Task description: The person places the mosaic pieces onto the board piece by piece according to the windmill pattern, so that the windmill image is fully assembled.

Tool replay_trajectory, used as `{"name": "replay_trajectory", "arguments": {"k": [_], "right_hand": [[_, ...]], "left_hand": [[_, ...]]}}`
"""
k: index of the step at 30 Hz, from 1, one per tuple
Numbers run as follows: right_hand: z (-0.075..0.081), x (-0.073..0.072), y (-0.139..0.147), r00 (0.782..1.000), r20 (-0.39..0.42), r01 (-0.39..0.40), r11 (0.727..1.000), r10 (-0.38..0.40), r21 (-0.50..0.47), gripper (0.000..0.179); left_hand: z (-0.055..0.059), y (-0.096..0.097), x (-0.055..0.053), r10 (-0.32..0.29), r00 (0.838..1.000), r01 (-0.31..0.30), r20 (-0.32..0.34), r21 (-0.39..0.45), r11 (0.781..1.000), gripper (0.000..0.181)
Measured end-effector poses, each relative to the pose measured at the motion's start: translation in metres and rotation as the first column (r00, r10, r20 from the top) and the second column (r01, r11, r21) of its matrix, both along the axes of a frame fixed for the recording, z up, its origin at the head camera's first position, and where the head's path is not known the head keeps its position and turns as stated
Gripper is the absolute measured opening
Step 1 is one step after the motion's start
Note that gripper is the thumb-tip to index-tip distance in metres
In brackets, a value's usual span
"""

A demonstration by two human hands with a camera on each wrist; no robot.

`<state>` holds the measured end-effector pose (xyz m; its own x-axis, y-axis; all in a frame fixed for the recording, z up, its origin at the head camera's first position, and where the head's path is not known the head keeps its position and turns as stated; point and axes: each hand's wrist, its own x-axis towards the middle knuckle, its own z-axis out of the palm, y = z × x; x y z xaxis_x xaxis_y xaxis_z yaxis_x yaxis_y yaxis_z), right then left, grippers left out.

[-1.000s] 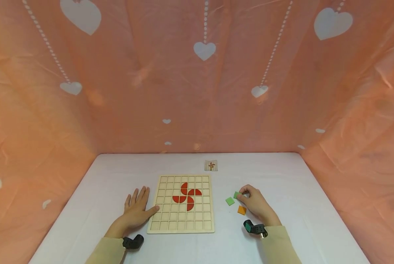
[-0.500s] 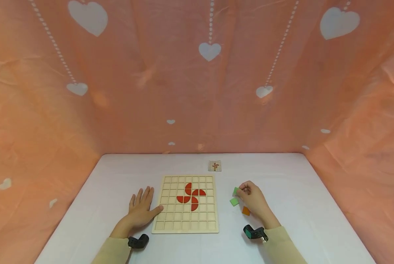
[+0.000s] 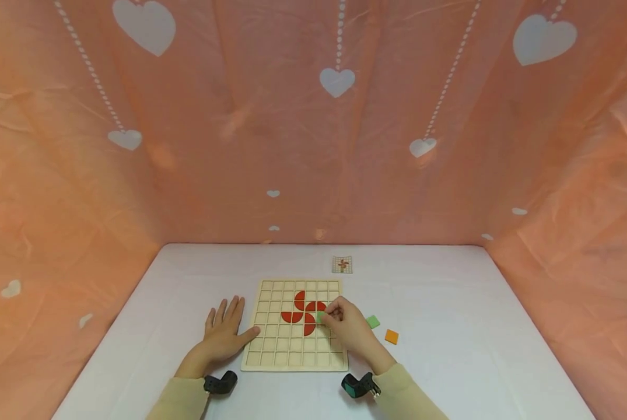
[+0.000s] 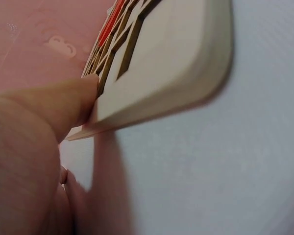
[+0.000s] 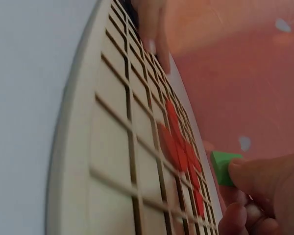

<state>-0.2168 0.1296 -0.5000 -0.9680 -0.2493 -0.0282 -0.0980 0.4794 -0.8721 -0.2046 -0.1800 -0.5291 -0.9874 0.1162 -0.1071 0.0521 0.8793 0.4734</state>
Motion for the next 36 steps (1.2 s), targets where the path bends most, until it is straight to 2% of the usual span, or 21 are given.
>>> {"name": "replay_trajectory", "arguments": {"k": [7, 16, 32, 36], "right_hand": [[-0.001, 0.001, -0.017, 0.996, -0.040, -0.082, 0.997, 0.082, -0.012, 0.010], [-0.007, 0.002, -0.032, 0.990, -0.071, -0.121, 0.992, 0.122, 0.021, 0.011], [-0.014, 0.002, -0.047, 0.985, -0.122, -0.108, 0.987, 0.122, 0.115, 0.009], [-0.013, 0.002, -0.050, 0.979, -0.160, -0.104, 0.983, 0.128, 0.155, 0.011]], "left_hand": [[0.002, 0.001, 0.000, -0.001, 1.000, 0.001, 0.000, 0.005, 1.000, 0.091], [0.001, 0.002, 0.002, 0.005, 1.000, -0.004, -0.002, 0.027, 1.000, 0.090], [0.003, 0.003, 0.000, 0.006, 1.000, -0.006, 0.004, 0.021, 1.000, 0.091], [0.003, 0.002, 0.000, 0.005, 1.000, -0.005, 0.005, 0.021, 1.000, 0.091]]}}
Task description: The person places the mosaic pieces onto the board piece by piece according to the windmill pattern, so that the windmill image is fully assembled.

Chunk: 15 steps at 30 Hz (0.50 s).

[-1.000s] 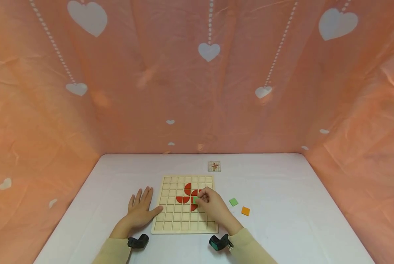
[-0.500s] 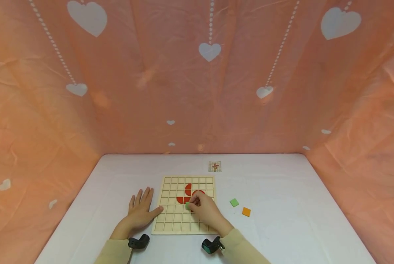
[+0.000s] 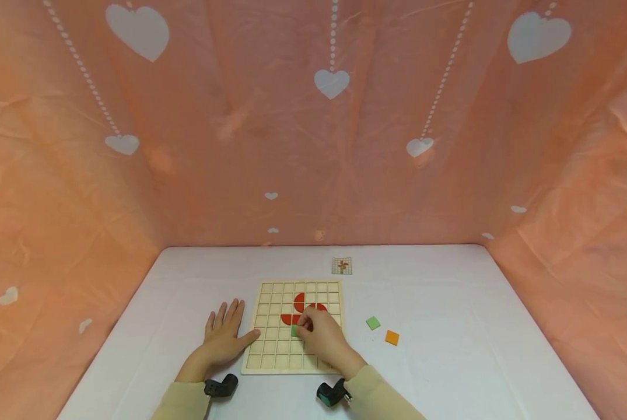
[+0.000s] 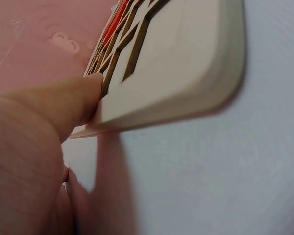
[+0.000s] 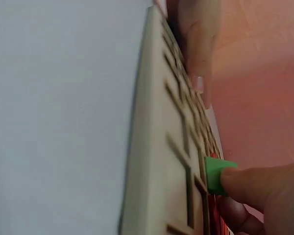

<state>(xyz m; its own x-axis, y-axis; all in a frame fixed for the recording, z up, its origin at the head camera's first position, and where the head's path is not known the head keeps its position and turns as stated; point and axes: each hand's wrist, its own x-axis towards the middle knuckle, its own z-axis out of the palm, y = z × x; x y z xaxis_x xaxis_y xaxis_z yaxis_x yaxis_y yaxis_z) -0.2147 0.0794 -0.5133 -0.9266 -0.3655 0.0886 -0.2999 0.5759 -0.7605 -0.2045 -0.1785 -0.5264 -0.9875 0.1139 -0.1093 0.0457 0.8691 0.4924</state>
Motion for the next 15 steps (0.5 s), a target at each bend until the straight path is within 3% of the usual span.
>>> {"name": "replay_trajectory", "arguments": {"k": [4, 15], "right_hand": [[-0.0002, -0.0003, -0.0025, 0.998, -0.055, -0.005, 1.000, 0.007, 0.021, 0.012], [0.0005, -0.0003, -0.0036, 0.997, -0.074, -0.015, 0.998, 0.019, 0.065, 0.012]], "left_hand": [[-0.0017, -0.0013, -0.0010, 0.002, 1.000, -0.002, -0.009, -0.006, 1.000, 0.091], [-0.0030, -0.0007, -0.0011, 0.004, 1.000, -0.004, -0.013, 0.008, 1.000, 0.091]]}}
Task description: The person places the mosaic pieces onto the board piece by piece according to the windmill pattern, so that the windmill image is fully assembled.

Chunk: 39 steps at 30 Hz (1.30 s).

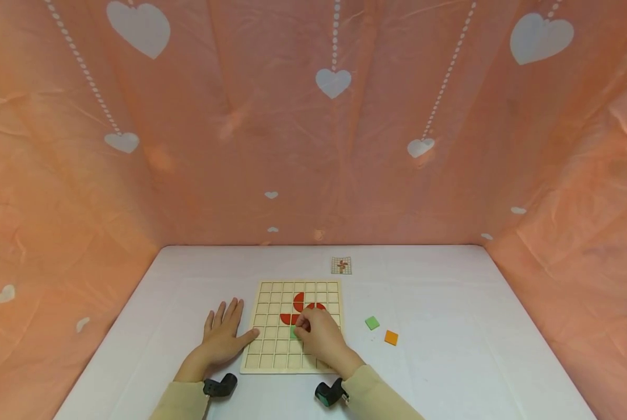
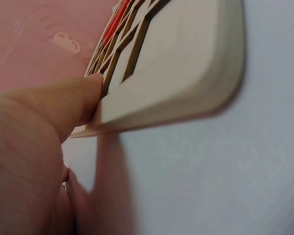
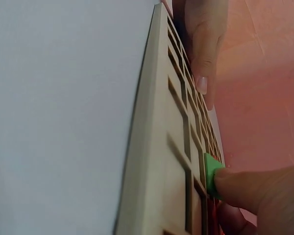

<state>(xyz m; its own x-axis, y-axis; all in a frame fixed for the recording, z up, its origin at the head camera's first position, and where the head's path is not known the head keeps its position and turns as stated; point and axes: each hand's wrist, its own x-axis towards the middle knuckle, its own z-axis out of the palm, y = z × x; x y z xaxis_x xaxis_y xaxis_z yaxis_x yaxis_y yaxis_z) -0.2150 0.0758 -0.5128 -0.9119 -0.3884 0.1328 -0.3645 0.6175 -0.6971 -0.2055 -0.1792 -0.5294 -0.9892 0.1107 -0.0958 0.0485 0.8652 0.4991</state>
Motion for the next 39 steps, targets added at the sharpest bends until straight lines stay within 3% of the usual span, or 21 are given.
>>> {"name": "replay_trajectory", "arguments": {"k": [13, 19, 24, 28, 32, 39], "right_hand": [[0.004, 0.001, -0.003, 1.000, 0.026, 0.008, 0.999, -0.009, 0.044, 0.011], [0.008, 0.002, 0.002, 0.999, 0.033, 0.012, 0.999, -0.013, 0.045, 0.003], [0.017, 0.000, 0.025, 0.997, 0.064, 0.053, 0.998, -0.052, -0.015, 0.009], [0.018, -0.002, 0.052, 0.983, 0.099, 0.161, 0.986, -0.157, -0.033, 0.012], [0.018, -0.002, 0.079, 0.966, 0.098, 0.243, 0.970, -0.241, -0.014, 0.013], [0.013, 0.007, 0.122, 0.944, 0.119, 0.305, 0.952, -0.307, 0.030, 0.016]], "left_hand": [[0.007, 0.000, 0.003, -0.001, 1.000, 0.001, -0.008, 0.009, 1.000, 0.091], [0.004, -0.001, 0.003, 0.007, 1.000, -0.007, -0.010, 0.007, 1.000, 0.091], [0.002, 0.000, 0.003, 0.014, 1.000, -0.014, 0.001, 0.013, 1.000, 0.092], [0.001, 0.000, 0.003, 0.010, 1.000, -0.010, -0.012, 0.007, 1.000, 0.091], [0.001, 0.000, 0.002, 0.008, 1.000, -0.007, -0.018, 0.008, 1.000, 0.091], [-0.005, 0.000, 0.000, 0.009, 1.000, -0.009, 0.000, -0.010, 1.000, 0.093]]}}
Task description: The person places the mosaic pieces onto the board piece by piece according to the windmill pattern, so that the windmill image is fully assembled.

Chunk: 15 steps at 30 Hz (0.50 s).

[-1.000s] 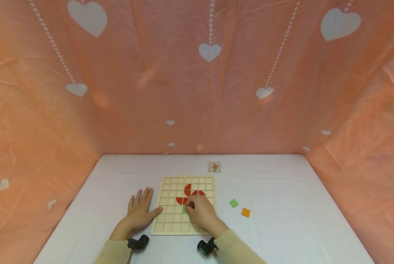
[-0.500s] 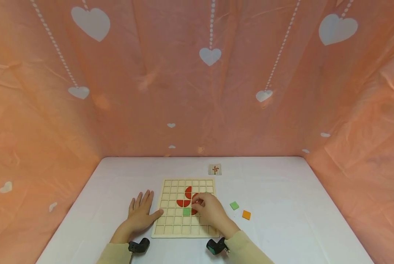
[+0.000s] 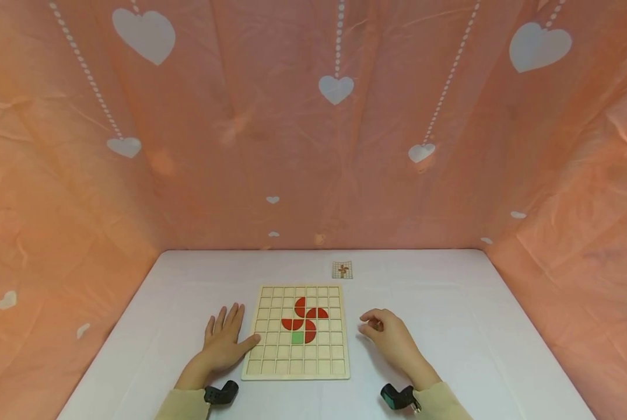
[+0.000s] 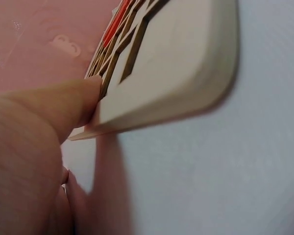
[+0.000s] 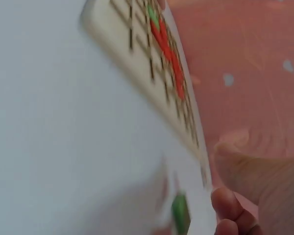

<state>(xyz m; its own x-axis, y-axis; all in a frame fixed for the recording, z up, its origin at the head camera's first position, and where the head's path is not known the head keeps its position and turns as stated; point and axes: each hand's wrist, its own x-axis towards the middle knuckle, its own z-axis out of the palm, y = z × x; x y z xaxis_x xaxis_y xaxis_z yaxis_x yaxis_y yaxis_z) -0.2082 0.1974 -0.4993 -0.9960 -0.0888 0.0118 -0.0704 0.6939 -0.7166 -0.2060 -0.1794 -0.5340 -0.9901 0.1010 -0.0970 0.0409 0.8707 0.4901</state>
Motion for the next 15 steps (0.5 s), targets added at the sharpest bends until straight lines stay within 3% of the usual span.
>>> {"name": "replay_trajectory", "arguments": {"k": [8, 15], "right_hand": [[-0.005, 0.013, 0.039, 0.999, 0.028, 0.043, 0.999, -0.044, 0.028, 0.023], [-0.012, 0.017, 0.053, 0.997, 0.040, 0.056, 0.996, -0.059, 0.066, 0.028]], "left_hand": [[0.001, 0.002, 0.001, 0.001, 1.000, -0.001, -0.008, -0.004, 1.000, 0.092], [0.002, 0.001, 0.001, 0.013, 1.000, -0.013, -0.009, -0.009, 1.000, 0.092]]}}
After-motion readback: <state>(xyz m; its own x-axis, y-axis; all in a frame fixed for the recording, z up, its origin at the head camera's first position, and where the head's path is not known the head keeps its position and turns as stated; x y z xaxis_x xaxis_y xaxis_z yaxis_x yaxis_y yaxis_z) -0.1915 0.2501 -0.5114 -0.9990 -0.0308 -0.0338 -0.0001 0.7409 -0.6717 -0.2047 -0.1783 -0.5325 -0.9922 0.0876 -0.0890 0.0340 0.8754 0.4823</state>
